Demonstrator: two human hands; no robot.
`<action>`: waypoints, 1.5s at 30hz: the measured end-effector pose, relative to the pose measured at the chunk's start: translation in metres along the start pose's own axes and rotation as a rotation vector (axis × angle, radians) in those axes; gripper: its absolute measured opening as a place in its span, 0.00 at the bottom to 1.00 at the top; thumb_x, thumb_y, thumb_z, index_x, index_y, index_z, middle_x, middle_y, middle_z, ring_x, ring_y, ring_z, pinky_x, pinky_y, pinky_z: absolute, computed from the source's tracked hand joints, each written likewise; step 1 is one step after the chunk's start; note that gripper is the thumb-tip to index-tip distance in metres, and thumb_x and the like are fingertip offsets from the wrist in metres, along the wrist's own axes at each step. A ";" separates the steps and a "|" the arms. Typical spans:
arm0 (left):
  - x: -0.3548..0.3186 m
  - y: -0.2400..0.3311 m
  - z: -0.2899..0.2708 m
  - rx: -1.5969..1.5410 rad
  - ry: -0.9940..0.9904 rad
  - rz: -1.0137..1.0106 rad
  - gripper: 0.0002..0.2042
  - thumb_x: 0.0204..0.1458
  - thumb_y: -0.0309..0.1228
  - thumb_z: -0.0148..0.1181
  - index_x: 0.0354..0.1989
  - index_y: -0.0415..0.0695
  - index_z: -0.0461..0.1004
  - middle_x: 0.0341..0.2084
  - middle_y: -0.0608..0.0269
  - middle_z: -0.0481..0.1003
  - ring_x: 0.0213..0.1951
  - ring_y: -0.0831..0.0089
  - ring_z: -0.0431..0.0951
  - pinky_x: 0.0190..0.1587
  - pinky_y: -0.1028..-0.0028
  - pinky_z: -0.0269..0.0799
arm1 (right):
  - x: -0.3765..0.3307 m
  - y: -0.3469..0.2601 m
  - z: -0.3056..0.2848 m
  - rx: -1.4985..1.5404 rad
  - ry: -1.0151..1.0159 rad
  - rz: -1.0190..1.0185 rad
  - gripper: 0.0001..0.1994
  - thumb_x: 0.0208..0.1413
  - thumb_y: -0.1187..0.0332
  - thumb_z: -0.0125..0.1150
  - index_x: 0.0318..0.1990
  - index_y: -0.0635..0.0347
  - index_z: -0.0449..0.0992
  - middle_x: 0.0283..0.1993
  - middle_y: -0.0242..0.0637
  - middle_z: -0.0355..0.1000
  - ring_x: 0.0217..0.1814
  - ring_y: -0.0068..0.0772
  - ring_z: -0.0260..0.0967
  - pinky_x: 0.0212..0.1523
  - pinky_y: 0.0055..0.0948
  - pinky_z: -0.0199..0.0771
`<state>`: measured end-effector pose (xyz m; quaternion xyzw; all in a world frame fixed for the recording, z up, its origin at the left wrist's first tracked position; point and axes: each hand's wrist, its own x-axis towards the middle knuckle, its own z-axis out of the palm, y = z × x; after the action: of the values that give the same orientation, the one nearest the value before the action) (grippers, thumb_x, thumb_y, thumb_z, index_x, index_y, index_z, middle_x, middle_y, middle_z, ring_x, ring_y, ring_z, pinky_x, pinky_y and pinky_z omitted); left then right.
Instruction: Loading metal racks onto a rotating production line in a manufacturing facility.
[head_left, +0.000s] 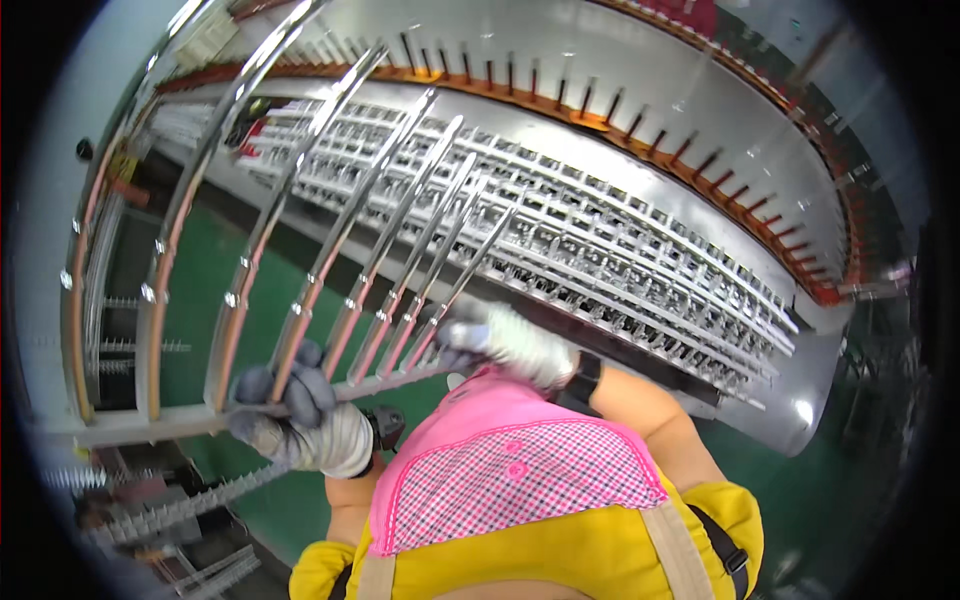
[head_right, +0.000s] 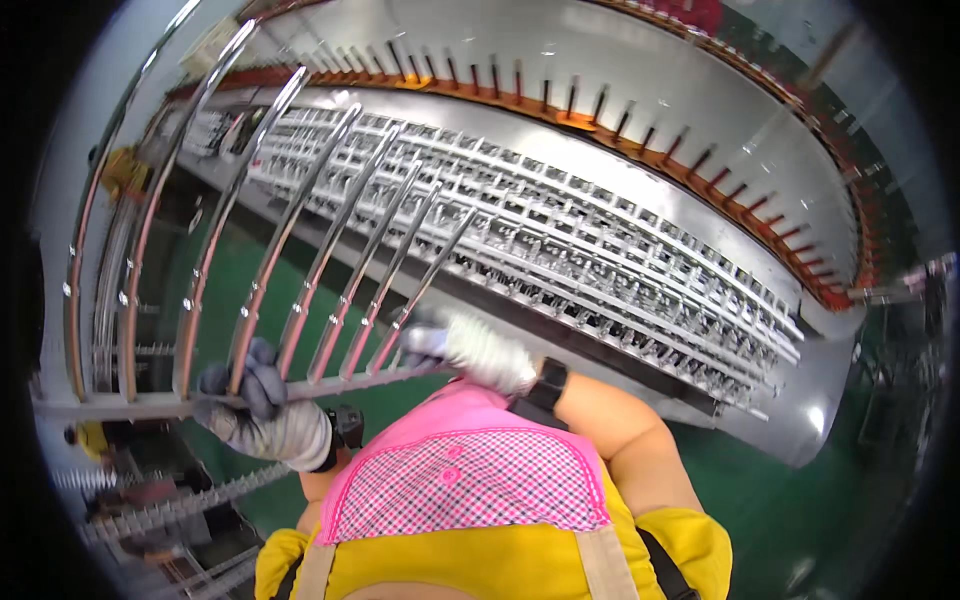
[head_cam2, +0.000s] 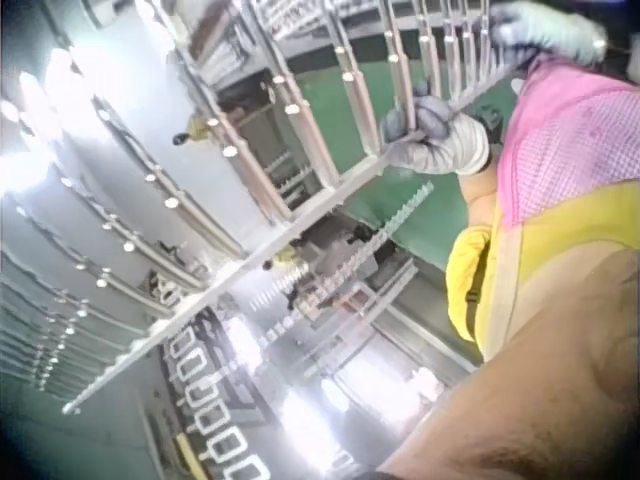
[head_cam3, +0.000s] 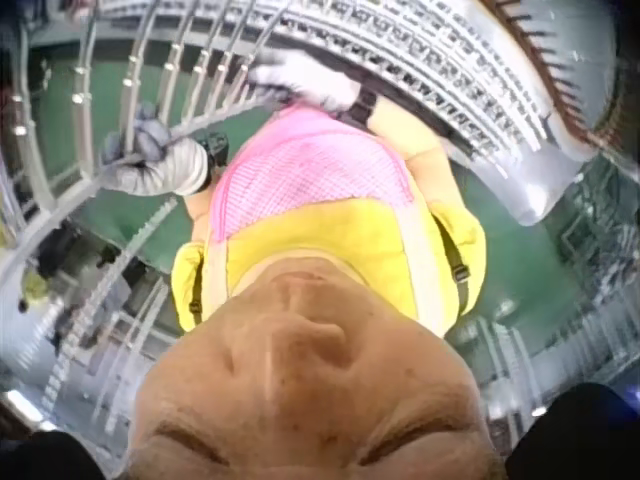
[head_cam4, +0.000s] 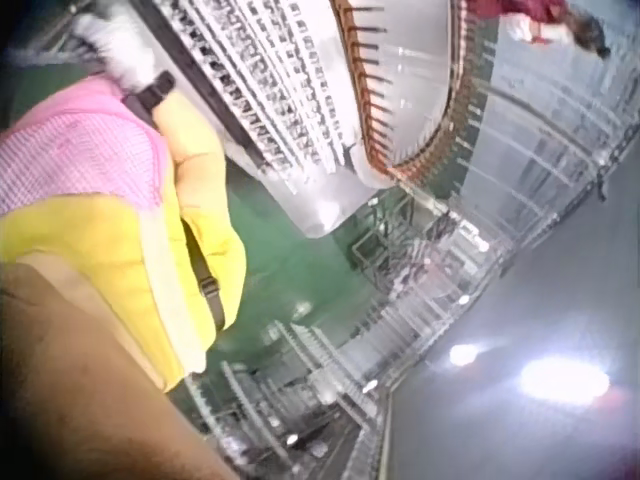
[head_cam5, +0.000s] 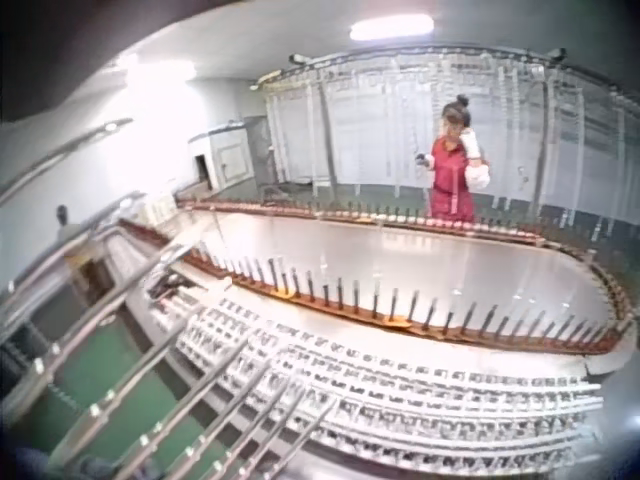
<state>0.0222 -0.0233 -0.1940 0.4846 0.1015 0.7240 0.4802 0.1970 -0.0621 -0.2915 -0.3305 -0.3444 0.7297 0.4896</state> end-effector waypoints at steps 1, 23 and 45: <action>-0.006 0.003 -0.002 0.056 0.029 -0.022 0.20 0.54 0.44 0.37 0.33 0.36 0.67 0.05 0.68 0.54 0.06 0.81 0.49 0.31 0.78 0.66 | 0.002 0.005 0.009 0.080 -0.069 0.028 0.22 0.49 0.57 0.50 0.47 0.65 0.63 0.36 0.35 0.68 0.33 0.20 0.66 0.36 0.19 0.66; -0.011 -0.009 0.047 0.197 0.030 -0.030 0.22 0.54 0.46 0.37 0.11 0.48 0.51 0.00 0.72 0.46 0.06 0.83 0.44 0.35 0.77 0.64 | -0.002 -0.015 -0.017 0.282 0.180 -0.347 0.14 0.49 0.58 0.51 0.36 0.60 0.71 0.25 0.32 0.70 0.23 0.21 0.66 0.25 0.21 0.67; -0.008 -0.008 0.018 -0.001 -0.195 -0.148 0.17 0.51 0.40 0.46 0.35 0.36 0.66 0.16 0.52 0.68 0.14 0.77 0.63 0.25 0.85 0.67 | -0.264 -0.151 -0.376 -1.244 2.130 -0.146 0.15 0.47 0.57 0.47 0.35 0.59 0.69 0.35 0.49 0.69 0.38 0.52 0.66 0.39 0.42 0.64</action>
<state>0.0416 -0.0310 -0.1945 0.5438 0.0896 0.6360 0.5401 0.6583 -0.2006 -0.3333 -0.9162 -0.0800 -0.2201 0.3251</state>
